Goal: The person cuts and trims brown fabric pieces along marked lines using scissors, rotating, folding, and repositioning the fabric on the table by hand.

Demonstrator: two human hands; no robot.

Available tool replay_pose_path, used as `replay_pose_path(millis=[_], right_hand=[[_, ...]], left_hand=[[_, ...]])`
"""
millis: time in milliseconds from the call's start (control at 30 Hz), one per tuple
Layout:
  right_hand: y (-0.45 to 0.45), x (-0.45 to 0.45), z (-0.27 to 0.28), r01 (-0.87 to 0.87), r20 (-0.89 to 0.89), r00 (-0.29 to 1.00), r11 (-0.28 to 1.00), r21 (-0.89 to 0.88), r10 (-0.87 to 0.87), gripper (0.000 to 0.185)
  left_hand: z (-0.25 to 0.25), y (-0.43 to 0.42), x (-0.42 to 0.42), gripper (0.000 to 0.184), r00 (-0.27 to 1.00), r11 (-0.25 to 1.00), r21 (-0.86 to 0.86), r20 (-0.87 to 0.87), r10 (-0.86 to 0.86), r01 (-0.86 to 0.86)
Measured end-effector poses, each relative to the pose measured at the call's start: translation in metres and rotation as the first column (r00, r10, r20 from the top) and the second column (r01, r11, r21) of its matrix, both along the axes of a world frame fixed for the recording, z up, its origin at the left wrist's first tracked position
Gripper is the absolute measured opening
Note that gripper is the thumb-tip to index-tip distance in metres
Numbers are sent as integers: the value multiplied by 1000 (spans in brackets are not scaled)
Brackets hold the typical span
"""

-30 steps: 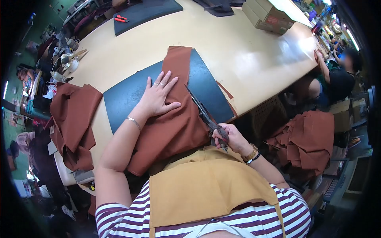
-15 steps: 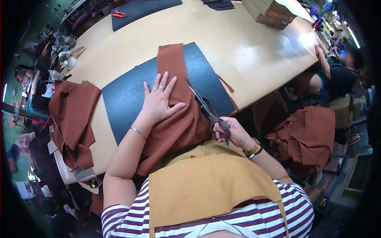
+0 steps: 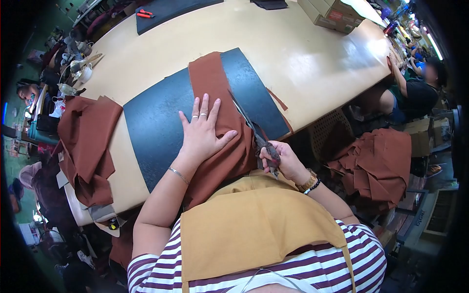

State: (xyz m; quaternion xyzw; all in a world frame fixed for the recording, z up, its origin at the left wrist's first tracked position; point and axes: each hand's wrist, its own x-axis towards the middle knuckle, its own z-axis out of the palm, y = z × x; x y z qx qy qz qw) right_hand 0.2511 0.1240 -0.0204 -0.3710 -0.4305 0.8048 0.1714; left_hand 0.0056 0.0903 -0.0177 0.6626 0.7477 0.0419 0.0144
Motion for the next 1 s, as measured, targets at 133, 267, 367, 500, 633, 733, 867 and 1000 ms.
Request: replay_pose_path(millis=[133, 267, 367, 500, 633, 733, 867, 1000], right_hand=[[-4, 1, -3, 17, -26, 1000, 1000, 13, -17, 16], [-8, 4, -7, -19, -3, 1000, 1000, 16, 19, 16], [-9, 0, 3, 24, -66, 998, 1000, -8, -24, 16], [-5, -1, -8, 33, -79, 996, 999, -35, -36, 13], [-10, -1, -7, 39, -111, 993, 999, -26, -42, 12], [-11, -2, -5, 47, -120, 991, 999, -25, -50, 12], [-9, -2, -5, 94, -108, 989, 991, -93, -103, 19], [-5, 1, 0, 146, -146, 974, 972, -183, -173, 30]], left_hand=[[0, -4, 7, 90, 999, 999, 2, 13, 36, -36], [-3, -7, 14, 90, 997, 997, 6, 7, 74, -74], [-1, -11, 20, 90, 998, 998, 9, 2, 66, -66], [3, -17, 29, 90, 998, 998, -24, 16, 53, -53], [1, -18, 29, 90, 998, 998, -12, 18, 63, -62], [0, -19, 30, 90, 998, 998, -7, 24, 63, -63], [5, -23, 30, 90, 998, 999, -26, 47, 49, -47], [8, -21, -14, 90, 997, 997, -44, 30, -69, 70]])
